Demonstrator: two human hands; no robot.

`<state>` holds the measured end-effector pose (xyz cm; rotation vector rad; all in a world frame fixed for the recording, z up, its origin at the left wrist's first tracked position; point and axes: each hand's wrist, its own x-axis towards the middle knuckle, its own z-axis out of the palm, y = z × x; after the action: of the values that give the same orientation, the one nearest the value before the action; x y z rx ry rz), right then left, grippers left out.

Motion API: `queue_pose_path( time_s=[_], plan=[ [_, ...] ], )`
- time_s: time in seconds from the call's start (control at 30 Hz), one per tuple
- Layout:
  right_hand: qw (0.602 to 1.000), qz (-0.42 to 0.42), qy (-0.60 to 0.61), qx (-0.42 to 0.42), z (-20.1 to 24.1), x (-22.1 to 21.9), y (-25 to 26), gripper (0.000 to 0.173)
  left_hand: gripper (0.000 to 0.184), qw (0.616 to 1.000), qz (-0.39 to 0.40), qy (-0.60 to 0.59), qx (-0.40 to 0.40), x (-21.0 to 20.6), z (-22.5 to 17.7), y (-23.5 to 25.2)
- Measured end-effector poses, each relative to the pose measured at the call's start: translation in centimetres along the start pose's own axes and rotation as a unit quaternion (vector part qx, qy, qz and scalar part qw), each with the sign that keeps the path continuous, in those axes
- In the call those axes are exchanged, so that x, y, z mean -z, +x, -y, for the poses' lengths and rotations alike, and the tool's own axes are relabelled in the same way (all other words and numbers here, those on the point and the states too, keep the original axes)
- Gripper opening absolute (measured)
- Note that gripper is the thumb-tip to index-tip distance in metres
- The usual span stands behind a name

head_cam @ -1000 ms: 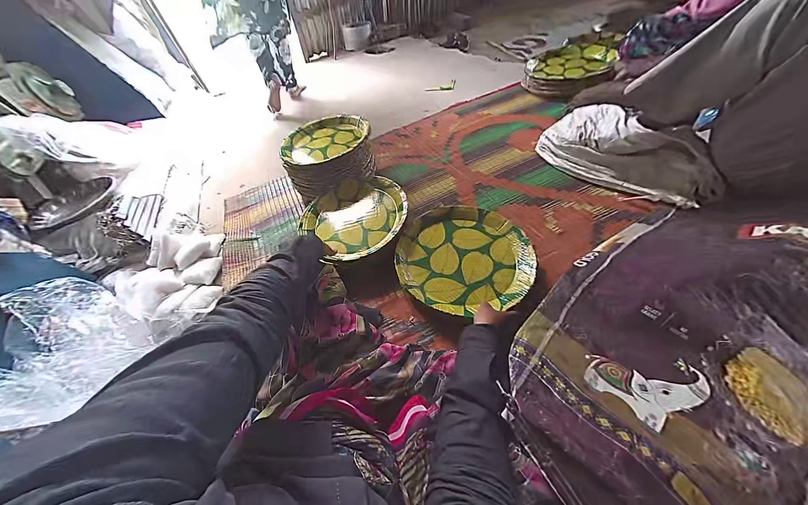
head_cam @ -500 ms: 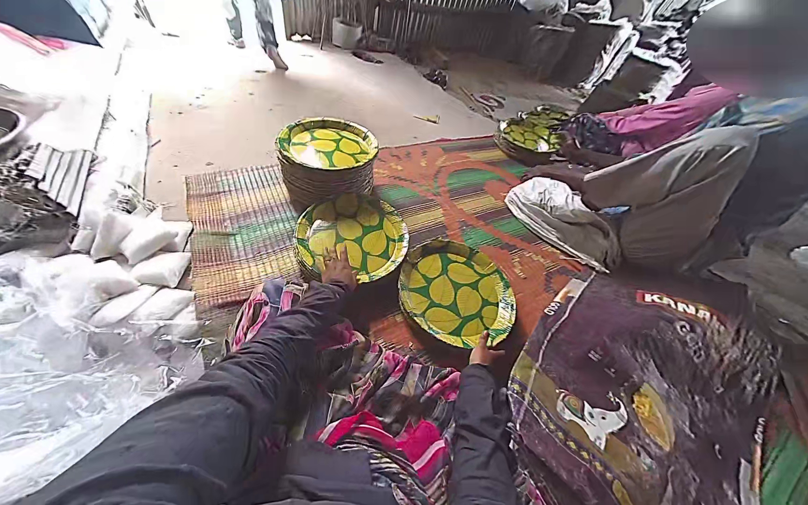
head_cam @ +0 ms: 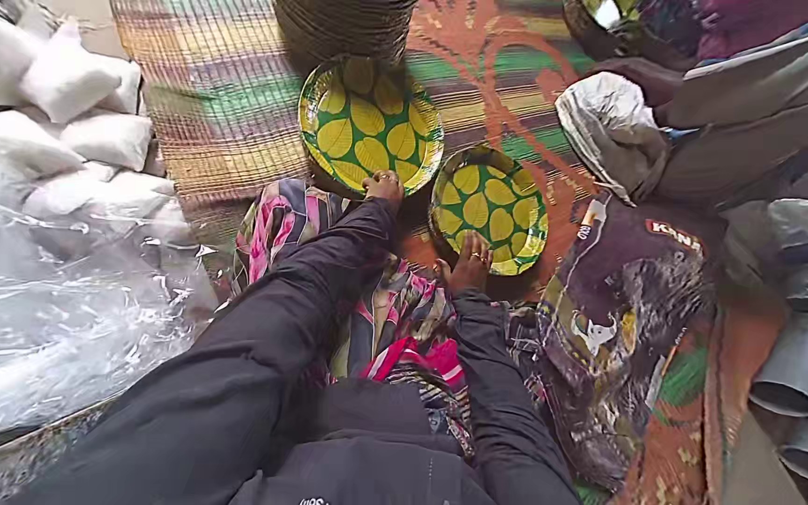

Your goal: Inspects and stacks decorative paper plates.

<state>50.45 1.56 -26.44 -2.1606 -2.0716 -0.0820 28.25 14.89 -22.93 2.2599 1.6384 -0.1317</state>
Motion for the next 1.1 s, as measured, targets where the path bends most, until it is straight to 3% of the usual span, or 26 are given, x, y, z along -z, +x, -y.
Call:
queue_pose_path(
  time_s=[0.2, 0.33, 0.47, 0.53, 0.63, 0.7, 0.87, 1.1],
  plan=[
    [0.990, 0.124, -0.035, -0.049, 1.2, 0.2, 2.3, 0.064, 0.051, 0.993, 0.081, 0.062, 0.059, -0.1, -2.5, -1.4],
    [0.996, 0.090, -0.022, -0.011, 1.2, 0.3, 1.6, 0.055, 0.047, 0.994, 0.085, -0.035, 0.050, 0.2, -3.0, -3.0],
    [0.999, 0.035, 0.010, 0.010, 1.1, -0.5, 1.0, 0.052, 0.042, 0.996, -0.001, -0.077, -0.042, 0.2, -2.1, -2.6],
    [0.999, 0.040, 0.021, -0.002, 1.1, -0.6, 1.3, 0.055, 0.049, 0.986, -0.028, -0.130, -0.104, 0.3, -2.1, -1.9],
    [0.997, 0.069, 0.029, -0.020, 0.9, -0.3, 2.0, 0.061, 0.042, 0.960, -0.081, -0.182, -0.195, -0.3, -2.6, -0.9],
    [0.996, 0.075, 0.031, -0.027, 0.9, -0.4, 2.3, 0.062, 0.038, 0.956, -0.086, -0.183, -0.213, -0.7, -2.5, -0.3],
    [0.998, 0.053, 0.042, -0.015, 1.0, -0.8, 2.2, 0.058, 0.049, 0.983, -0.017, -0.128, -0.128, -0.7, -2.1, 0.4],
    [0.991, -0.093, 0.048, 0.081, 0.3, -1.9, 0.8, 0.050, 0.060, 0.989, -0.009, -0.143, -0.022, 0.7, -2.4, -1.4]
  ],
)
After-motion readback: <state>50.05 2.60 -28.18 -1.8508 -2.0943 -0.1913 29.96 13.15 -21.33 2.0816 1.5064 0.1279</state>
